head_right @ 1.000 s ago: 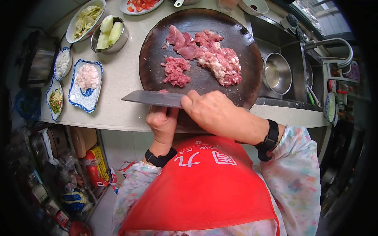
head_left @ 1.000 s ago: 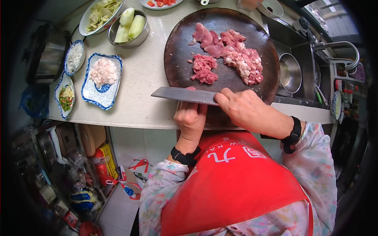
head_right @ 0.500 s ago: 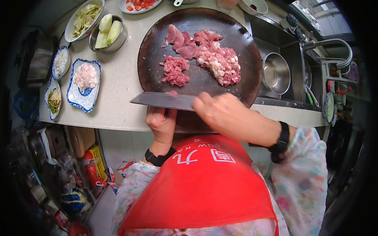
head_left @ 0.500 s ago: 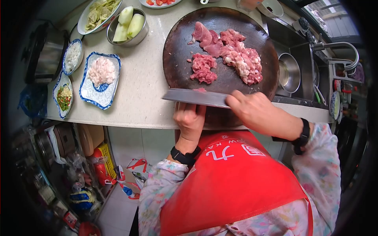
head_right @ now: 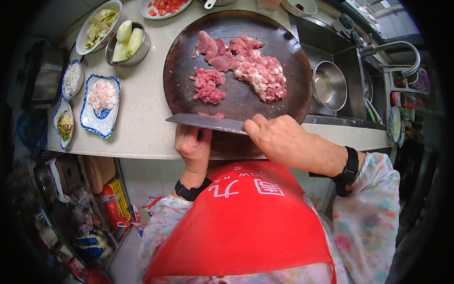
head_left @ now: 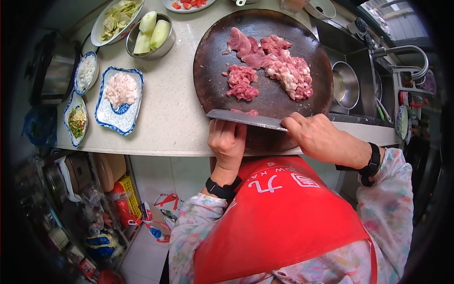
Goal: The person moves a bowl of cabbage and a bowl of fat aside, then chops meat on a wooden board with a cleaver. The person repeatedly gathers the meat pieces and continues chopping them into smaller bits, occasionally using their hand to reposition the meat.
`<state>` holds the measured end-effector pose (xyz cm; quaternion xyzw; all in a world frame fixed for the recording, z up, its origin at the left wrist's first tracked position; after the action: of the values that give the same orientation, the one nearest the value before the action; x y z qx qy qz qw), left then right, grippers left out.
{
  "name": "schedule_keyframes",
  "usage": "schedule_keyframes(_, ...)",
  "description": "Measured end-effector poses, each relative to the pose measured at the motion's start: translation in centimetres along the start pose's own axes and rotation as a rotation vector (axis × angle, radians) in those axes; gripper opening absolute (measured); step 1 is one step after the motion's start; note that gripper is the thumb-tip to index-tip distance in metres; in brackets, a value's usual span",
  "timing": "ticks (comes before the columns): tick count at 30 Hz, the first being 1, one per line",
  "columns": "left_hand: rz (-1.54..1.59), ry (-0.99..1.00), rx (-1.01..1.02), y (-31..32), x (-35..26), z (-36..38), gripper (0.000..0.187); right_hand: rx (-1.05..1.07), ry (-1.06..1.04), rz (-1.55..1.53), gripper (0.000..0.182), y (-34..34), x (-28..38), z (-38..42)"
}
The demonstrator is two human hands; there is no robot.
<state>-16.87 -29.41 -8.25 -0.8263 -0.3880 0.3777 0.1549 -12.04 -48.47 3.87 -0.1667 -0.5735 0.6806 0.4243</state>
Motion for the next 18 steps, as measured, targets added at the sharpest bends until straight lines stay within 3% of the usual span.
schedule_keyframes(4, 0.055, 0.020, 0.006, 0.1, 0.1, -0.3, 0.026, -0.025, -0.072, -0.055, 0.018, 0.2, 1.5, -3.8)
schedule_keyframes(7, 0.019, -0.009, 0.024, 0.0, 0.5, 0.4, 0.026, -0.053, -0.009, -0.120, 0.016, 0.7, 1.3, -5.3)
schedule_keyframes(10, 0.380, -0.474, 0.096, -2.2, -0.1, 0.0, 0.036, -0.070, 0.121, -0.215, 0.015, 0.9, 0.0, -4.6)
schedule_keyframes(14, 0.300, -0.250, 0.168, -3.8, 1.0, -0.8, 0.040, -0.080, 0.178, -0.297, 0.014, 0.8, -0.8, -3.0)
schedule_keyframes(16, 0.139, 0.212, 0.287, -3.5, 1.2, -2.3, 0.033, -0.098, 0.152, -0.318, 0.013, 0.7, -1.1, -2.8)
schedule_keyframes(18, 0.208, 0.178, 0.271, -2.4, 2.0, -2.1, 0.027, -0.080, 0.110, -0.345, 0.014, 0.9, -2.0, -3.1)
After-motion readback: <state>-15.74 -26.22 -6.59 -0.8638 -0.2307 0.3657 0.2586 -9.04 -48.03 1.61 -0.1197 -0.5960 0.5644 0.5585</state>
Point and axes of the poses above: each hand's wrist, its own z-axis away from the middle knuckle, its own y-axis out of the palm, x = y × z, the point moved 1 cm from there along -z, towards the middle knuckle, and after that the axes turned 14 degrees about y, right-handed, at the moved point
